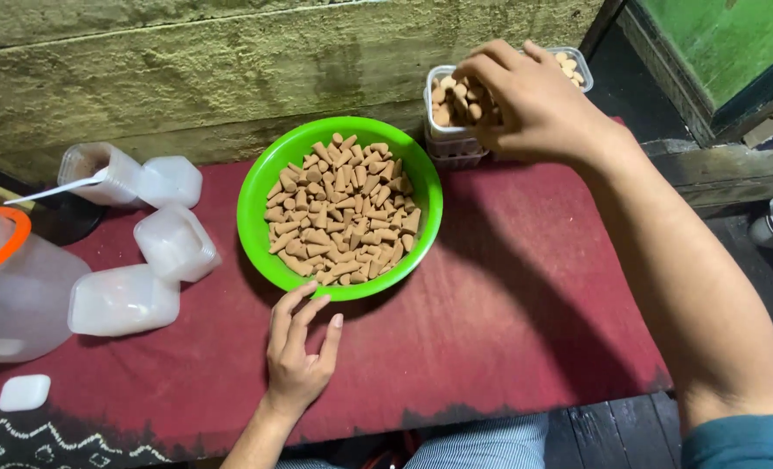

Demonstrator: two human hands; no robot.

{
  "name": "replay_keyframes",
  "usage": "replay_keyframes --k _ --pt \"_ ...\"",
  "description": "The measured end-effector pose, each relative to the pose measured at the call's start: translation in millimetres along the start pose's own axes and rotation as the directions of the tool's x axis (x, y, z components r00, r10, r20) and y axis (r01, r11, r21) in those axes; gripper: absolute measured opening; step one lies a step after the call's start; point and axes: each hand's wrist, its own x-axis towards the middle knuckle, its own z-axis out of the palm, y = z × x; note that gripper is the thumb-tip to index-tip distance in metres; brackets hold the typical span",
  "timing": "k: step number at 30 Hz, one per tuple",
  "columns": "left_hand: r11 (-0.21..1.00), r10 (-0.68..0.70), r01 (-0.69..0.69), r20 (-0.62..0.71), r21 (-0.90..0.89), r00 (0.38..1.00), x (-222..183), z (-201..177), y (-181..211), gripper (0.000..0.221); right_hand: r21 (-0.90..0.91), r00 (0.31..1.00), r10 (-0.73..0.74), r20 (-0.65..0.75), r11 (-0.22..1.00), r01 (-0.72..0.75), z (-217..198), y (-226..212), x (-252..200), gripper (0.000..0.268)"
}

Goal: The person is packing incense cones from a large green bowl into small plastic containers on a table.

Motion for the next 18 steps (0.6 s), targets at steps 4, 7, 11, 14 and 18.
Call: replay_keyframes --k 4,7,11,14,18 --pt "0.998 0.035 -0.035 0.001 0.054 0.999 -1 5 -4 0.027 -0.007 0.990 0.115 0.081 0.993 -0.115 11 22 19 0.074" --pt "0.993 0.051 -0.053 0.020 0.107 0.998 -3 6 -4 0.029 -0.026 0.982 0.153 0.113 0.988 -0.151 15 28 27 0.063" --pt "0.985 0.078 -0.082 0.032 0.151 0.996 -4 8 -5 0.028 0.017 0.955 0.210 0.207 0.976 -0.218 12 24 32 0.066" --pt "0.981 0.084 -0.089 0.034 0.171 0.996 -5 10 -7 0.028 -0.023 0.954 0.223 0.201 0.975 -0.223 10 19 33 0.062" --pt "0.980 0.092 -0.097 0.037 0.173 0.995 -4 9 -5 0.030 -0.083 0.975 0.178 0.132 0.982 -0.168 9 13 28 0.077"
